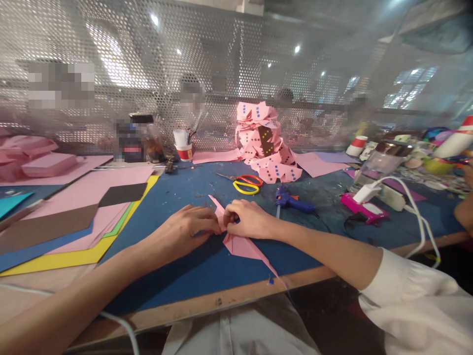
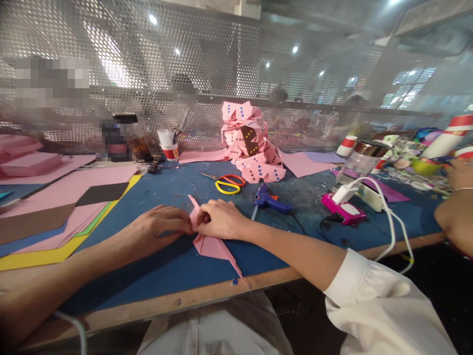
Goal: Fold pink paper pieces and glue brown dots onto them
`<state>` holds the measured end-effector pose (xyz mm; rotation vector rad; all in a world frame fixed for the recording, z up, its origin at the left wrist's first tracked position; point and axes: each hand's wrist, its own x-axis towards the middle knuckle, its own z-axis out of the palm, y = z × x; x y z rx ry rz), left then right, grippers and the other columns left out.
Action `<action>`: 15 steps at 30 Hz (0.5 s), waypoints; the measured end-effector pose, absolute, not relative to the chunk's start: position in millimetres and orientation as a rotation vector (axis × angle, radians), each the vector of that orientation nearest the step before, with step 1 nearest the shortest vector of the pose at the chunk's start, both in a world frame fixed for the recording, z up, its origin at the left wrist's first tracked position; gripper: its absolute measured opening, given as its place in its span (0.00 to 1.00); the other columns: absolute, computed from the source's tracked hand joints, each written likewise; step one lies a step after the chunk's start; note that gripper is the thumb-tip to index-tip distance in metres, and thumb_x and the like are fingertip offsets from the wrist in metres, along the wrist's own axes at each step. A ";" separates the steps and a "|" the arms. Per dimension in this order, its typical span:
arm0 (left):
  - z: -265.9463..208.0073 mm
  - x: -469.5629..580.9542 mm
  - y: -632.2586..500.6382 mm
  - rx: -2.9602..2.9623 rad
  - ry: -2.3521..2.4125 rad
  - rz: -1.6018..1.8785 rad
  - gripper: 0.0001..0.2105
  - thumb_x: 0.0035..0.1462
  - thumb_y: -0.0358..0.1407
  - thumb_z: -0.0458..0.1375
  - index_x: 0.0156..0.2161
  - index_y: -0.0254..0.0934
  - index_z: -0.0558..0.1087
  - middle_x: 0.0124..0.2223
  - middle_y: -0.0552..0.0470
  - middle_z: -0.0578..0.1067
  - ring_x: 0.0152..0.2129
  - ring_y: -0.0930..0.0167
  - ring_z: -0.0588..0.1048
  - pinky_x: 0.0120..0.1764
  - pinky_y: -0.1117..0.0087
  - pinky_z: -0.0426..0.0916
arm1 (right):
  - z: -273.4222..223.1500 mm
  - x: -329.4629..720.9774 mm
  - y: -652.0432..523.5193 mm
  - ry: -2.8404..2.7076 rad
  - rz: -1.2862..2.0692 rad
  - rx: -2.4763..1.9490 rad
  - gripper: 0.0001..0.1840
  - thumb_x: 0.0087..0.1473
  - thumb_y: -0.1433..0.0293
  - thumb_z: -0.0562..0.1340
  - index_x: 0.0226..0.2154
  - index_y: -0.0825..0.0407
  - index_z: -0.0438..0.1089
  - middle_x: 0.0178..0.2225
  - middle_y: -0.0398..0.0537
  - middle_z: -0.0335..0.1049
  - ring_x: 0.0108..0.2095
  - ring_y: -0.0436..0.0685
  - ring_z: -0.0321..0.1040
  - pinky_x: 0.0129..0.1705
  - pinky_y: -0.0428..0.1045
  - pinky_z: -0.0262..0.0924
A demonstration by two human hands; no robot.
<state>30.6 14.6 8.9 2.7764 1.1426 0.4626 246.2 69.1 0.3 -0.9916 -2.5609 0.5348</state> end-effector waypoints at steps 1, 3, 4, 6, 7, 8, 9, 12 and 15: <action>9.4 29.9 14.4 2.780 1.134 0.460 0.13 0.61 0.28 0.51 0.40 0.45 0.77 0.44 0.54 0.77 0.40 0.70 0.75 0.47 0.69 0.61 | -0.2 246.1 69.5 -2.559 0.530 -0.992 0.04 0.48 0.69 0.63 0.29 0.48 0.74 0.32 0.41 0.71 0.34 0.52 0.66 0.34 0.46 0.52; 10.4 28.4 14.0 2.786 1.126 0.444 0.13 0.62 0.28 0.51 0.41 0.46 0.76 0.45 0.54 0.77 0.41 0.70 0.75 0.48 0.69 0.61 | -1.3 246.0 70.4 -2.553 0.520 -0.990 0.04 0.48 0.66 0.63 0.29 0.48 0.73 0.32 0.41 0.71 0.34 0.52 0.66 0.34 0.47 0.52; 11.0 27.6 13.8 2.787 1.126 0.430 0.14 0.61 0.27 0.51 0.42 0.46 0.76 0.46 0.54 0.77 0.42 0.70 0.75 0.48 0.68 0.61 | -1.8 246.0 70.8 -2.550 0.520 -0.985 0.05 0.49 0.65 0.64 0.29 0.48 0.73 0.33 0.41 0.71 0.34 0.52 0.66 0.34 0.47 0.52; 11.9 26.1 13.5 2.783 1.131 0.402 0.15 0.59 0.25 0.51 0.41 0.46 0.76 0.46 0.55 0.77 0.42 0.70 0.75 0.48 0.69 0.61 | -2.8 246.2 71.3 -2.545 0.530 -0.973 0.06 0.48 0.63 0.64 0.29 0.48 0.72 0.33 0.41 0.71 0.34 0.52 0.66 0.34 0.46 0.52; 12.3 25.4 13.4 2.777 1.135 0.393 0.16 0.58 0.24 0.51 0.41 0.45 0.76 0.47 0.55 0.77 0.43 0.70 0.75 0.48 0.69 0.61 | -3.2 246.3 71.5 -2.544 0.535 -0.970 0.05 0.48 0.64 0.64 0.29 0.48 0.72 0.33 0.40 0.71 0.34 0.52 0.66 0.33 0.46 0.52; 12.7 24.8 13.1 2.772 1.136 0.389 0.16 0.57 0.23 0.51 0.40 0.45 0.76 0.47 0.56 0.78 0.43 0.69 0.75 0.49 0.69 0.61 | -3.5 246.5 71.7 -2.543 0.538 -0.969 0.05 0.48 0.65 0.63 0.29 0.48 0.72 0.32 0.40 0.70 0.33 0.51 0.66 0.33 0.46 0.52; 13.0 24.4 12.7 2.767 1.137 0.388 0.17 0.55 0.22 0.50 0.39 0.45 0.76 0.47 0.56 0.78 0.43 0.69 0.75 0.49 0.69 0.61 | -3.8 246.7 71.8 -2.542 0.537 -0.970 0.04 0.47 0.66 0.63 0.29 0.48 0.72 0.32 0.40 0.70 0.33 0.51 0.65 0.33 0.46 0.51; 13.5 24.2 11.1 2.753 1.140 0.411 0.18 0.53 0.21 0.50 0.39 0.44 0.76 0.48 0.57 0.77 0.44 0.70 0.75 0.50 0.69 0.61 | -4.4 246.9 72.2 -2.548 0.530 -0.969 0.04 0.47 0.68 0.63 0.29 0.48 0.72 0.33 0.41 0.70 0.33 0.51 0.65 0.33 0.46 0.51; 12.5 25.0 9.7 2.731 1.159 0.448 0.20 0.52 0.20 0.49 0.41 0.44 0.76 0.47 0.55 0.77 0.43 0.70 0.75 0.49 0.70 0.62 | -5.0 246.2 72.3 -2.547 0.504 -0.961 0.03 0.48 0.68 0.63 0.30 0.49 0.72 0.33 0.41 0.71 0.33 0.51 0.66 0.34 0.46 0.52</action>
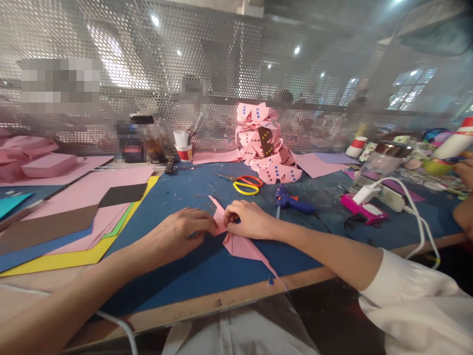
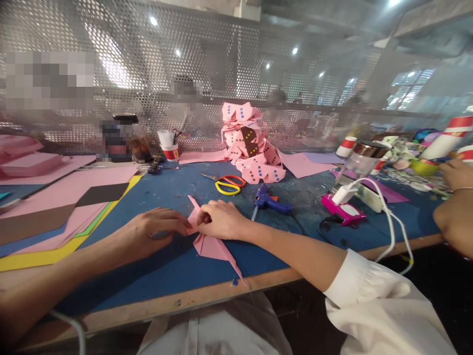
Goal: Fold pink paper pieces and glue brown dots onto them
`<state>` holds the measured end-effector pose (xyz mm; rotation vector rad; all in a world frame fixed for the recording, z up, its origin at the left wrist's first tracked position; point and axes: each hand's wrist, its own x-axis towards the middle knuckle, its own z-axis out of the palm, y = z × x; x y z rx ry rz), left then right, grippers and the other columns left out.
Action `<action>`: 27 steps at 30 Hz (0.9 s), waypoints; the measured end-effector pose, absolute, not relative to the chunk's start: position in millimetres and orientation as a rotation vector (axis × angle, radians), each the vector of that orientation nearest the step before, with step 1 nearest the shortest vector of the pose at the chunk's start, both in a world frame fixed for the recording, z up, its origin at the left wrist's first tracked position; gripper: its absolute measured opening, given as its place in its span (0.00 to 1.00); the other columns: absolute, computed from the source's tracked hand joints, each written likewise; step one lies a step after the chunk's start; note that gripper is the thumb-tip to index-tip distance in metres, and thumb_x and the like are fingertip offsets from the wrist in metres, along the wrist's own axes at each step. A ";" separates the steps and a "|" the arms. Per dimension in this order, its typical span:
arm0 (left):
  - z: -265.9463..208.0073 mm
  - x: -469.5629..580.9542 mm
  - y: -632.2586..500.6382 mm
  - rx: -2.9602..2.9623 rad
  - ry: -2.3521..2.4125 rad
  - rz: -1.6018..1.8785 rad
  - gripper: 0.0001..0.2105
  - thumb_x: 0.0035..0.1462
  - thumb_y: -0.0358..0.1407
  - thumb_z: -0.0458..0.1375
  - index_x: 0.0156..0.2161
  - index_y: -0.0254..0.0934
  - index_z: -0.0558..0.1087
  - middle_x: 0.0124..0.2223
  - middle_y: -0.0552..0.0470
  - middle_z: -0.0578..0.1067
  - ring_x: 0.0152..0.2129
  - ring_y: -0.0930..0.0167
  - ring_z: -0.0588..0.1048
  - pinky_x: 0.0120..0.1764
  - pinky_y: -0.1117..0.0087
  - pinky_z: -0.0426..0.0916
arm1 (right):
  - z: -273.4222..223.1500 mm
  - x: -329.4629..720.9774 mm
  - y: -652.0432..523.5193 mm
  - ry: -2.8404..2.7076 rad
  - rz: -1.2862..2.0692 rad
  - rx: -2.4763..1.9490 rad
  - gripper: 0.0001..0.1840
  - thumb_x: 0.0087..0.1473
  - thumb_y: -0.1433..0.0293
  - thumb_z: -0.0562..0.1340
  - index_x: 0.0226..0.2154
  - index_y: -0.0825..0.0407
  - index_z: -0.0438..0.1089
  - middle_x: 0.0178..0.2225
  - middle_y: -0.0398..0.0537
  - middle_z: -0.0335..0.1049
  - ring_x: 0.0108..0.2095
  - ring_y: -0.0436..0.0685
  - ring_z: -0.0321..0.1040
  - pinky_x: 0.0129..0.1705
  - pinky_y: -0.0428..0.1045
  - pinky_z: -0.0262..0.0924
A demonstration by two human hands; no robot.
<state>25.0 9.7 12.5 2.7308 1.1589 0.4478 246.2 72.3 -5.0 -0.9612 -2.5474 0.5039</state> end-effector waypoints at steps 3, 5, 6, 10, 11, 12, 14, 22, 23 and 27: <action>9.4 25.3 9.9 2.730 1.136 0.472 0.23 0.52 0.20 0.48 0.45 0.45 0.75 0.47 0.54 0.76 0.43 0.70 0.74 0.49 0.70 0.63 | -5.6 245.0 71.3 -2.533 0.467 -0.973 0.05 0.51 0.66 0.62 0.30 0.49 0.72 0.33 0.41 0.71 0.34 0.51 0.66 0.35 0.47 0.52; 6.8 25.4 10.8 2.742 1.110 0.488 0.23 0.51 0.20 0.48 0.45 0.45 0.74 0.47 0.54 0.75 0.43 0.70 0.73 0.49 0.69 0.62 | -5.7 244.3 69.9 -2.525 0.454 -0.988 0.06 0.51 0.64 0.62 0.30 0.49 0.72 0.33 0.41 0.71 0.34 0.52 0.66 0.35 0.47 0.52; 5.8 25.5 11.3 2.745 1.105 0.490 0.23 0.51 0.19 0.48 0.45 0.45 0.74 0.47 0.54 0.75 0.44 0.70 0.73 0.49 0.69 0.62 | -5.6 244.1 69.1 -2.523 0.450 -0.993 0.06 0.50 0.64 0.63 0.29 0.49 0.72 0.33 0.41 0.71 0.35 0.53 0.66 0.35 0.47 0.52; 5.5 26.7 11.9 2.743 1.102 0.493 0.22 0.51 0.19 0.48 0.44 0.44 0.74 0.47 0.54 0.75 0.44 0.70 0.73 0.50 0.70 0.62 | -4.7 244.1 66.7 -2.519 0.444 -1.004 0.06 0.48 0.64 0.64 0.29 0.48 0.72 0.33 0.41 0.71 0.35 0.53 0.65 0.34 0.47 0.51; 6.1 27.0 11.8 2.739 1.105 0.491 0.22 0.51 0.19 0.48 0.43 0.44 0.74 0.47 0.54 0.75 0.44 0.70 0.73 0.50 0.70 0.62 | -4.5 244.3 66.8 -2.517 0.451 -1.004 0.06 0.48 0.64 0.64 0.29 0.49 0.72 0.33 0.41 0.71 0.35 0.53 0.65 0.34 0.47 0.51; 6.8 27.2 11.6 2.734 1.108 0.489 0.22 0.51 0.19 0.48 0.43 0.44 0.74 0.46 0.54 0.75 0.44 0.70 0.73 0.49 0.70 0.62 | -4.2 244.5 67.1 -2.517 0.462 -1.000 0.05 0.48 0.64 0.64 0.29 0.49 0.72 0.33 0.41 0.71 0.34 0.52 0.65 0.34 0.47 0.51; 7.9 27.4 11.5 2.726 1.110 0.482 0.22 0.51 0.19 0.48 0.43 0.45 0.75 0.46 0.55 0.75 0.43 0.71 0.73 0.49 0.70 0.63 | -3.6 244.8 68.5 -2.521 0.495 -0.987 0.05 0.48 0.65 0.64 0.29 0.49 0.73 0.32 0.41 0.71 0.33 0.51 0.66 0.34 0.46 0.51; 6.6 26.5 13.2 2.716 1.112 0.533 0.23 0.49 0.19 0.49 0.42 0.44 0.76 0.46 0.56 0.76 0.43 0.72 0.74 0.50 0.71 0.63 | -2.6 247.5 75.2 -2.545 0.614 -0.944 0.05 0.46 0.71 0.63 0.30 0.48 0.74 0.32 0.40 0.73 0.33 0.50 0.68 0.33 0.45 0.52; 6.6 26.4 13.1 2.713 1.114 0.536 0.22 0.49 0.19 0.49 0.42 0.44 0.76 0.45 0.56 0.76 0.43 0.72 0.74 0.50 0.72 0.63 | -2.8 247.8 75.5 -2.546 0.618 -0.940 0.06 0.46 0.72 0.63 0.30 0.48 0.74 0.32 0.39 0.73 0.33 0.50 0.68 0.33 0.45 0.52; 7.2 26.8 11.6 2.696 1.141 0.531 0.23 0.49 0.19 0.49 0.43 0.44 0.75 0.45 0.57 0.76 0.42 0.72 0.74 0.49 0.72 0.64 | -4.2 247.7 75.5 -2.538 0.590 -0.934 0.07 0.46 0.73 0.62 0.30 0.48 0.74 0.32 0.40 0.72 0.32 0.50 0.68 0.33 0.45 0.53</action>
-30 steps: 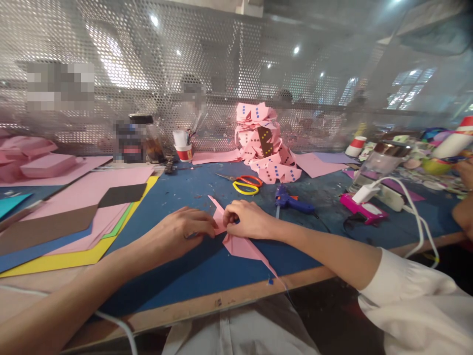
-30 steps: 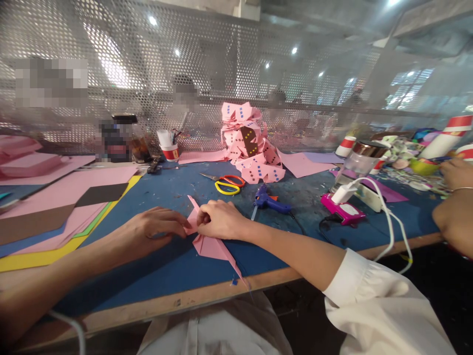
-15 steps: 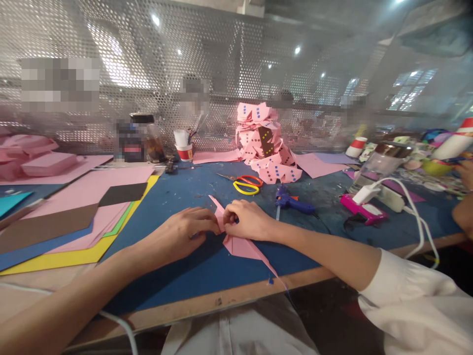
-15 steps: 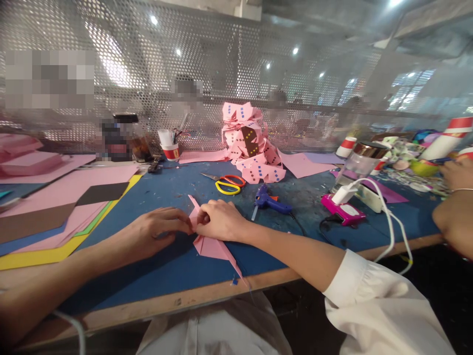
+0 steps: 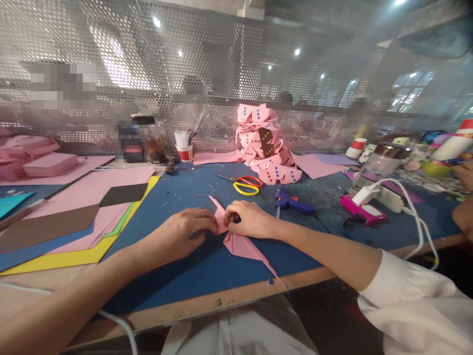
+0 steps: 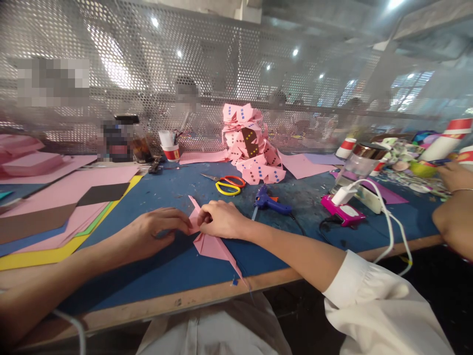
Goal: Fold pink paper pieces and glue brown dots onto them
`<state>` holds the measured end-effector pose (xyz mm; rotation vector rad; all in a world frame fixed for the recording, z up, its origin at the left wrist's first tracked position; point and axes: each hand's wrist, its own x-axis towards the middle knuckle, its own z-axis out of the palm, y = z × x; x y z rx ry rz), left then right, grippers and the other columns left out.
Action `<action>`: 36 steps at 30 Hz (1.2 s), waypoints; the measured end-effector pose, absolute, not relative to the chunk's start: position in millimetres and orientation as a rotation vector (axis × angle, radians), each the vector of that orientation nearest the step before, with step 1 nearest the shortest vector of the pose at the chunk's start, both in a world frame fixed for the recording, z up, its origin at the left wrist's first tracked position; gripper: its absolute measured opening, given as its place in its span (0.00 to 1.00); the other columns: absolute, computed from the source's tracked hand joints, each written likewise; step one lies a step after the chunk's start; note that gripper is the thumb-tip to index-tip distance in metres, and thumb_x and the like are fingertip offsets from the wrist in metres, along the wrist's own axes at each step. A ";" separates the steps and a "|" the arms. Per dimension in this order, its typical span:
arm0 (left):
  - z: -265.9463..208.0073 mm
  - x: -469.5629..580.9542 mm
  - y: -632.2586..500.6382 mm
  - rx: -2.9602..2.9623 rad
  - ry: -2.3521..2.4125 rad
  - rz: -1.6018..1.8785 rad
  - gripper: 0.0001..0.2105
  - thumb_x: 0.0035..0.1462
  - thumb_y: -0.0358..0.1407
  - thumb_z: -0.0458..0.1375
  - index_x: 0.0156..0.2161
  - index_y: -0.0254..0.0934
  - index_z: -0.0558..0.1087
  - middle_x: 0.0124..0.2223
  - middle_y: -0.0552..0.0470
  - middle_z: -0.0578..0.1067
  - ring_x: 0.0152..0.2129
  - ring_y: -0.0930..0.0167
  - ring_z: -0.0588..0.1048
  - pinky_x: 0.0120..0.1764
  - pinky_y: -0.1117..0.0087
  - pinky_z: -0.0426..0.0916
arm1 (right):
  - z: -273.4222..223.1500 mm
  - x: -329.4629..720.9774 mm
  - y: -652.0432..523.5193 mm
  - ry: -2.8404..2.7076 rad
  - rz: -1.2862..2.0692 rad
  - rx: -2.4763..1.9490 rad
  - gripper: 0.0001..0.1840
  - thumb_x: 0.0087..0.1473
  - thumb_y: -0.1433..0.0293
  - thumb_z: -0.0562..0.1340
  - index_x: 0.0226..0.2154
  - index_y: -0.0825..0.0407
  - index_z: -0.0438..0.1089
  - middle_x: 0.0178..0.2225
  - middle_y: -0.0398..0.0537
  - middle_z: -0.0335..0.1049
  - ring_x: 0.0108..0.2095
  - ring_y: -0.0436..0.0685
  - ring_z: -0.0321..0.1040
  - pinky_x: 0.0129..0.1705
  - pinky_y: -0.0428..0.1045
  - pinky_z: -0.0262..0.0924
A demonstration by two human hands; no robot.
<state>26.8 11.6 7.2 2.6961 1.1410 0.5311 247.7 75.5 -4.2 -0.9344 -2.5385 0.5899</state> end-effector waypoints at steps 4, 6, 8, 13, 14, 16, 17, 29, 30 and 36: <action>7.1 28.1 10.4 2.700 1.151 0.514 0.24 0.49 0.19 0.48 0.44 0.45 0.75 0.47 0.56 0.75 0.44 0.71 0.74 0.50 0.70 0.64 | -4.8 246.2 73.6 -2.522 0.536 -0.953 0.06 0.49 0.72 0.61 0.31 0.49 0.74 0.33 0.41 0.72 0.33 0.50 0.67 0.35 0.45 0.53; 6.7 28.4 10.6 2.700 1.146 0.512 0.23 0.50 0.19 0.48 0.44 0.45 0.75 0.47 0.56 0.75 0.43 0.71 0.74 0.50 0.70 0.64 | -4.4 245.8 71.9 -2.520 0.531 -0.952 0.05 0.49 0.70 0.62 0.30 0.49 0.74 0.32 0.41 0.72 0.34 0.51 0.67 0.35 0.46 0.53; 6.2 28.3 10.9 2.693 1.145 0.519 0.23 0.50 0.19 0.48 0.44 0.44 0.75 0.46 0.55 0.75 0.43 0.71 0.74 0.49 0.70 0.64 | -3.3 245.8 70.2 -2.521 0.530 -0.952 0.03 0.48 0.69 0.64 0.29 0.48 0.74 0.31 0.40 0.72 0.34 0.51 0.66 0.34 0.46 0.53; 5.3 27.2 10.6 2.677 1.158 0.542 0.22 0.50 0.19 0.48 0.43 0.43 0.75 0.46 0.55 0.76 0.43 0.71 0.74 0.49 0.71 0.65 | -0.6 245.7 69.4 -2.523 0.569 -0.972 0.03 0.47 0.70 0.64 0.29 0.49 0.74 0.31 0.40 0.72 0.33 0.50 0.66 0.33 0.45 0.52; 5.2 27.2 10.3 2.677 1.160 0.541 0.22 0.50 0.19 0.48 0.43 0.43 0.75 0.46 0.55 0.75 0.43 0.71 0.74 0.49 0.71 0.65 | -0.5 245.6 69.7 -2.524 0.576 -0.972 0.04 0.47 0.70 0.64 0.30 0.49 0.74 0.31 0.40 0.72 0.33 0.50 0.67 0.33 0.45 0.52; 5.1 27.6 9.5 2.683 1.164 0.536 0.22 0.50 0.19 0.48 0.43 0.43 0.75 0.46 0.55 0.75 0.43 0.71 0.74 0.49 0.71 0.65 | -1.0 245.5 70.1 -2.521 0.571 -0.976 0.04 0.47 0.70 0.64 0.29 0.49 0.74 0.31 0.40 0.72 0.33 0.50 0.67 0.33 0.45 0.52; 5.2 27.9 9.0 2.690 1.167 0.528 0.23 0.50 0.19 0.48 0.44 0.43 0.75 0.46 0.55 0.75 0.43 0.71 0.74 0.49 0.71 0.65 | -1.4 245.4 70.1 -2.516 0.561 -0.978 0.04 0.47 0.70 0.64 0.29 0.49 0.74 0.31 0.40 0.72 0.32 0.50 0.66 0.33 0.45 0.53; 8.2 28.2 9.8 2.741 1.116 0.530 0.22 0.50 0.19 0.48 0.43 0.43 0.76 0.46 0.54 0.76 0.42 0.70 0.75 0.48 0.70 0.67 | 2.8 246.6 70.7 -2.544 0.624 -0.961 0.04 0.46 0.69 0.65 0.30 0.49 0.73 0.32 0.40 0.73 0.33 0.51 0.67 0.34 0.45 0.53; 7.9 27.5 10.1 2.743 1.108 0.534 0.22 0.50 0.19 0.49 0.42 0.43 0.77 0.46 0.54 0.76 0.42 0.71 0.75 0.48 0.70 0.67 | 3.1 246.6 70.9 -2.544 0.632 -0.968 0.04 0.46 0.69 0.65 0.30 0.50 0.73 0.32 0.40 0.73 0.33 0.51 0.68 0.34 0.45 0.54; 5.2 24.4 12.4 2.751 1.124 0.546 0.22 0.50 0.19 0.49 0.42 0.43 0.78 0.46 0.54 0.78 0.42 0.70 0.76 0.49 0.70 0.67 | 3.0 246.4 71.0 -2.531 0.646 -0.977 0.05 0.47 0.68 0.64 0.30 0.50 0.73 0.32 0.41 0.73 0.33 0.50 0.68 0.34 0.45 0.54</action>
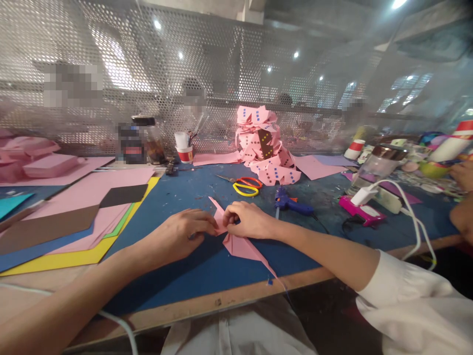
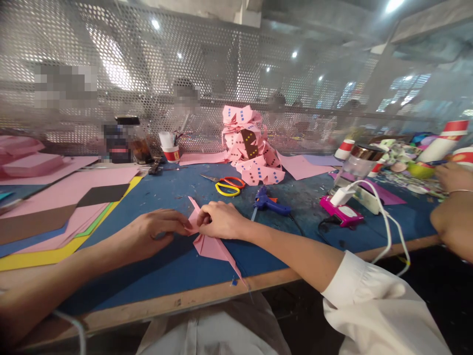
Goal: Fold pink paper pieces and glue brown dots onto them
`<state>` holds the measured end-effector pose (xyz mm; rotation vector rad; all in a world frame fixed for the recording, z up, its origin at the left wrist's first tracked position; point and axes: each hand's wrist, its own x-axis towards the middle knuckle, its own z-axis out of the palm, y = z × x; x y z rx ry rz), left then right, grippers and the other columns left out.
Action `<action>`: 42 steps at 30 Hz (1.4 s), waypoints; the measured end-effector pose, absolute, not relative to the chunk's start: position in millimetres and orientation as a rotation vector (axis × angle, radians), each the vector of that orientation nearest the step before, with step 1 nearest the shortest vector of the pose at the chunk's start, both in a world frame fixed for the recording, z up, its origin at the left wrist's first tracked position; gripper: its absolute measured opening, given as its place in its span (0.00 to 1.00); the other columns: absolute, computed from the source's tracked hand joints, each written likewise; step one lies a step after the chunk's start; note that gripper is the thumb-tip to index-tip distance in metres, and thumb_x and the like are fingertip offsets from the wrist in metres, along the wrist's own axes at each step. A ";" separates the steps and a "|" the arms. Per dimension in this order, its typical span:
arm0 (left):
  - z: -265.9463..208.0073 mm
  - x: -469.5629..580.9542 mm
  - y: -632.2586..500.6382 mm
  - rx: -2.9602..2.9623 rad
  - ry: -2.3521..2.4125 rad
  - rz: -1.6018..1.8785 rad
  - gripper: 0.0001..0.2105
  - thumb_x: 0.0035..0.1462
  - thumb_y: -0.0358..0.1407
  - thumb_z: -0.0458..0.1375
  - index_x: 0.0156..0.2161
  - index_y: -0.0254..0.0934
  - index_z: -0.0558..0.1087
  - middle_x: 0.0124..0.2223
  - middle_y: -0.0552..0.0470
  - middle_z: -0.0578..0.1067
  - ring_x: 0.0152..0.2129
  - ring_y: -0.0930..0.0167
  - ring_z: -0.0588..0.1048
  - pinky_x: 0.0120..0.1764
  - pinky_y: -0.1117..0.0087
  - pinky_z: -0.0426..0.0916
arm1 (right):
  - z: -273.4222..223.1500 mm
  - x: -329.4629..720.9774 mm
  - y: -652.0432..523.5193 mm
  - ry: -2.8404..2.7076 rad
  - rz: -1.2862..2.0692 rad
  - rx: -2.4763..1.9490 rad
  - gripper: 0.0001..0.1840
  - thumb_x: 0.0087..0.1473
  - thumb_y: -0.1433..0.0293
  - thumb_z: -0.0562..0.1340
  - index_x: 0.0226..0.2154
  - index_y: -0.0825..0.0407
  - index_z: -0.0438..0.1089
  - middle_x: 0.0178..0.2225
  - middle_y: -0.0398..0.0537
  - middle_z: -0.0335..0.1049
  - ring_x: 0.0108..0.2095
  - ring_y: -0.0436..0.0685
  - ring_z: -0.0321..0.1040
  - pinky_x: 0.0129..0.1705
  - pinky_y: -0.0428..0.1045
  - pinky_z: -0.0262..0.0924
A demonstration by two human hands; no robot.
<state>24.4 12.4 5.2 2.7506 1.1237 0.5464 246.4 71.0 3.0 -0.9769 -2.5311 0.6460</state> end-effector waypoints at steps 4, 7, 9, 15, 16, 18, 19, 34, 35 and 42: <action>5.3 24.8 12.4 2.710 1.137 0.544 0.23 0.49 0.19 0.49 0.42 0.43 0.78 0.46 0.55 0.78 0.42 0.71 0.76 0.49 0.71 0.67 | 3.0 246.6 70.7 -2.531 0.652 -0.980 0.05 0.46 0.70 0.64 0.30 0.50 0.73 0.31 0.41 0.73 0.32 0.50 0.68 0.33 0.45 0.54; 6.3 25.8 10.8 2.706 1.146 0.545 0.23 0.49 0.19 0.49 0.43 0.43 0.77 0.46 0.54 0.77 0.42 0.71 0.75 0.48 0.71 0.67 | 2.3 246.6 70.8 -2.526 0.638 -0.979 0.05 0.46 0.70 0.64 0.30 0.50 0.73 0.31 0.40 0.73 0.33 0.50 0.67 0.33 0.45 0.54; 6.8 26.3 9.5 2.708 1.166 0.539 0.23 0.50 0.19 0.48 0.44 0.43 0.77 0.47 0.54 0.77 0.42 0.71 0.75 0.48 0.71 0.67 | 1.7 246.4 70.9 -2.525 0.627 -0.976 0.05 0.46 0.70 0.64 0.30 0.50 0.73 0.31 0.41 0.73 0.33 0.50 0.68 0.34 0.45 0.54; 6.9 25.6 9.4 2.722 1.160 0.527 0.23 0.49 0.19 0.48 0.43 0.43 0.77 0.46 0.54 0.77 0.43 0.71 0.75 0.49 0.71 0.67 | 1.1 246.3 70.1 -2.533 0.586 -0.968 0.04 0.48 0.69 0.64 0.30 0.50 0.73 0.32 0.41 0.73 0.33 0.50 0.67 0.34 0.45 0.54; 6.5 25.5 10.0 2.723 1.154 0.529 0.23 0.49 0.19 0.48 0.42 0.43 0.77 0.46 0.54 0.77 0.43 0.71 0.75 0.49 0.71 0.67 | 1.0 246.4 69.9 -2.534 0.580 -0.971 0.04 0.47 0.69 0.64 0.30 0.50 0.73 0.32 0.41 0.73 0.33 0.51 0.67 0.34 0.45 0.54; 5.8 25.4 11.1 2.720 1.141 0.544 0.22 0.49 0.19 0.49 0.42 0.43 0.77 0.46 0.55 0.78 0.43 0.71 0.76 0.49 0.71 0.67 | 0.9 246.5 69.7 -2.537 0.575 -0.972 0.05 0.47 0.68 0.65 0.30 0.49 0.73 0.32 0.41 0.72 0.33 0.51 0.67 0.34 0.45 0.53; 5.4 25.6 11.5 2.718 1.141 0.553 0.22 0.49 0.19 0.49 0.42 0.43 0.77 0.46 0.55 0.78 0.43 0.71 0.76 0.49 0.71 0.67 | 0.8 246.6 69.7 -2.539 0.574 -0.973 0.05 0.46 0.69 0.65 0.30 0.49 0.73 0.32 0.41 0.72 0.33 0.51 0.67 0.34 0.45 0.53; 6.6 26.5 8.9 2.729 1.168 0.563 0.22 0.50 0.20 0.48 0.42 0.42 0.77 0.45 0.53 0.78 0.42 0.70 0.76 0.48 0.70 0.68 | 2.1 248.7 73.2 -2.554 0.632 -0.940 0.07 0.47 0.74 0.62 0.31 0.50 0.74 0.33 0.41 0.73 0.34 0.51 0.68 0.35 0.45 0.55; 7.1 26.7 8.7 2.728 1.171 0.557 0.21 0.50 0.20 0.48 0.42 0.42 0.77 0.45 0.53 0.78 0.42 0.70 0.76 0.48 0.70 0.68 | 2.5 248.7 72.9 -2.553 0.644 -0.938 0.06 0.47 0.73 0.63 0.31 0.50 0.74 0.33 0.41 0.73 0.34 0.51 0.68 0.35 0.45 0.55; 5.8 26.2 10.3 2.697 1.187 0.536 0.21 0.50 0.21 0.48 0.41 0.43 0.77 0.46 0.55 0.78 0.42 0.71 0.76 0.48 0.70 0.67 | 2.7 249.3 73.1 -2.553 0.640 -0.914 0.07 0.45 0.74 0.63 0.30 0.50 0.73 0.32 0.41 0.73 0.34 0.50 0.68 0.34 0.44 0.55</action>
